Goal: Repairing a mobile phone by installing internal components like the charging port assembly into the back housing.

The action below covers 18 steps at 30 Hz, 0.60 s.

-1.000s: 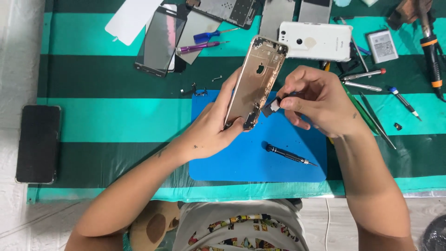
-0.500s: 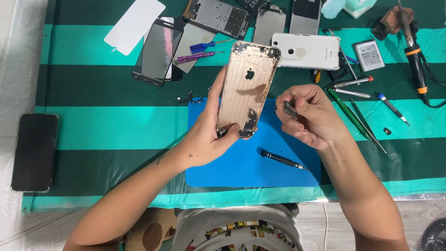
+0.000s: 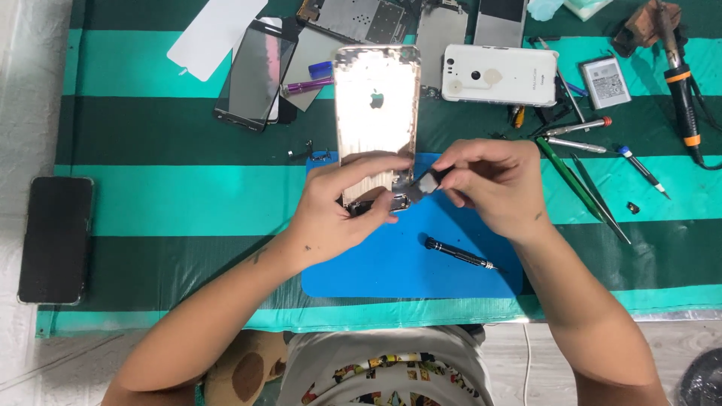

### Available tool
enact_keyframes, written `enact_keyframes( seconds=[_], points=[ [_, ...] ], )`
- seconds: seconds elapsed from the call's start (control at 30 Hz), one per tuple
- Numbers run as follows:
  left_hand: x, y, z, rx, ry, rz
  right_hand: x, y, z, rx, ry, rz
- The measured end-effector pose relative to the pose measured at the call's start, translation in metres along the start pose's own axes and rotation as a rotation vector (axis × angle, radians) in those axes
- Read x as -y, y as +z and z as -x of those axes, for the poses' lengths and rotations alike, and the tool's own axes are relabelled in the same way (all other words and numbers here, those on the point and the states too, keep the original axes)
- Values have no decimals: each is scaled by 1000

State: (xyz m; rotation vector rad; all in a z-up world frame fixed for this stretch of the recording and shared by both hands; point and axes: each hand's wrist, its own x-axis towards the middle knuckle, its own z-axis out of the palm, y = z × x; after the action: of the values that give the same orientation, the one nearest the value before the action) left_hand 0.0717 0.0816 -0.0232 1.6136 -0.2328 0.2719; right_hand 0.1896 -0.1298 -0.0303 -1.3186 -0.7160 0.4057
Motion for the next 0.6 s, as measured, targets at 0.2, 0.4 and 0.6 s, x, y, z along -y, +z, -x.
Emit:
enact_keyframes(
  seconds=[0.2,0.4,0.6],
  points=[
    [1,-2,0,-32,112,-163,25,14,-5,75,-211,365],
    [-1,0,-2,-55,124,-150,19,8,-5,77,-170,332],
    [16,-1,0,34,-3,139,3,-4,-4,81,-96,192]
  ],
)
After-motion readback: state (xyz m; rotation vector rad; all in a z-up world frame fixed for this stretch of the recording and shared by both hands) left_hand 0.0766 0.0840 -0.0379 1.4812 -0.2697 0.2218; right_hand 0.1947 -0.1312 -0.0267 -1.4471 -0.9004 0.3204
